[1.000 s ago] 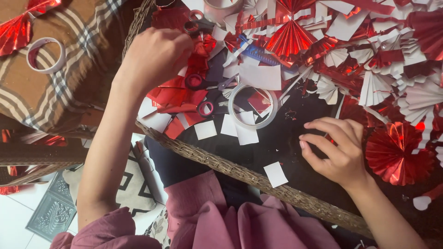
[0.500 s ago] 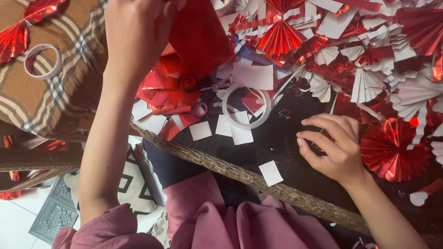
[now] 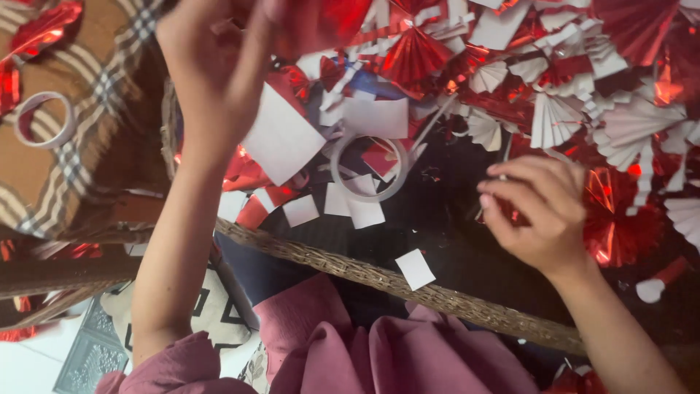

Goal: Assembling decorative paper fans using red foil paper, double-sided tape, and scissors.

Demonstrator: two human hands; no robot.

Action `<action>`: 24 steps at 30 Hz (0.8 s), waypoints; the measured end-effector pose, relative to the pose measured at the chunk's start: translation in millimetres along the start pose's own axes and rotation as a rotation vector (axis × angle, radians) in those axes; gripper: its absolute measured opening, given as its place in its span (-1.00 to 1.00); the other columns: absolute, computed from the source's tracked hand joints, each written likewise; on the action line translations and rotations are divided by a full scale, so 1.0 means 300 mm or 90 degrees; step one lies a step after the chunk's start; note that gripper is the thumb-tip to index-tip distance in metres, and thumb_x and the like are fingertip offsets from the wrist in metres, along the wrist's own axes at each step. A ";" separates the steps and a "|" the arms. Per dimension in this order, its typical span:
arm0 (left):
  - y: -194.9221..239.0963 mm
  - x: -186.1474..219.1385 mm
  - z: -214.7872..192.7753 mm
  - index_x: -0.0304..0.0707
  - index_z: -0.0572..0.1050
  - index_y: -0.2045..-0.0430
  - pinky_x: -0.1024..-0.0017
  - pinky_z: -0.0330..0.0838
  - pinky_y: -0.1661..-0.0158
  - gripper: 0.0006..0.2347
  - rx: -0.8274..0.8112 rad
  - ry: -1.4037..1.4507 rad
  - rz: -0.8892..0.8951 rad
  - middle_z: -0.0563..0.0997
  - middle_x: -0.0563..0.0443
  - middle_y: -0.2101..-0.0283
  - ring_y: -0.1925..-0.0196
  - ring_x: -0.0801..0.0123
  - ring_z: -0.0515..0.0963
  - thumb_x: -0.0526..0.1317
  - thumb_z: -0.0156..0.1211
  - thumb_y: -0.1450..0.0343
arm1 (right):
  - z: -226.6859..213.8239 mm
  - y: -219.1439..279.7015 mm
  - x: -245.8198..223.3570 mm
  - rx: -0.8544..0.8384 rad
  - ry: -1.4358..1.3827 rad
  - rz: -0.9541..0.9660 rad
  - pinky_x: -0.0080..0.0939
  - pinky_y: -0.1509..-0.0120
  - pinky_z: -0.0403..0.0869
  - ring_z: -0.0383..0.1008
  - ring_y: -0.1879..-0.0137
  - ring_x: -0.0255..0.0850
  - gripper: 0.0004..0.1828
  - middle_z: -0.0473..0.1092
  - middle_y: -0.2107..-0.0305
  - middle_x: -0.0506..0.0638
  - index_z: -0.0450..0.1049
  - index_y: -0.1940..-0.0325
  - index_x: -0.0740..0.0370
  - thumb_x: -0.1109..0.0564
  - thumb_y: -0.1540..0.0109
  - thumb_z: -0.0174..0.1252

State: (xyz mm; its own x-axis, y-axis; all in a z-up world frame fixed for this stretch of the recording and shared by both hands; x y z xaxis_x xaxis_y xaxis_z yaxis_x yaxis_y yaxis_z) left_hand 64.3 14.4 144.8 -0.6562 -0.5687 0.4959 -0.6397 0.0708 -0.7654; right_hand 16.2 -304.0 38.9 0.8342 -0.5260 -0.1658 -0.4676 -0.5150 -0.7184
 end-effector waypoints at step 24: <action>0.274 0.071 0.619 -0.09 0.48 0.66 0.24 0.36 0.25 -0.51 -0.465 -0.077 0.263 0.53 0.02 0.62 0.39 0.17 0.59 0.23 -0.06 -0.55 | 0.178 -0.027 -0.193 -0.203 -0.120 0.002 -0.06 0.02 0.53 0.50 0.05 0.06 -0.68 0.47 0.11 0.17 0.57 0.04 0.26 0.23 -0.12 0.36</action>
State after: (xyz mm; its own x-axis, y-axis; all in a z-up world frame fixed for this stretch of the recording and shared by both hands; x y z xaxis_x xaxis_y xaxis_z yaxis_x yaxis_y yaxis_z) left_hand 72.0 -144.2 16.2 -0.8738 -0.4609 0.1553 -0.4824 0.7804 -0.3979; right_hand -12.6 -233.3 18.3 0.8578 -0.4098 -0.3103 -0.5133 -0.7143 -0.4757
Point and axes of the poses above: each hand's wrist, its own y-axis away from the middle knuckle, its own z-axis out of the palm, x = y × z, the point moved 9 cm from there along -y, towards the middle knuckle
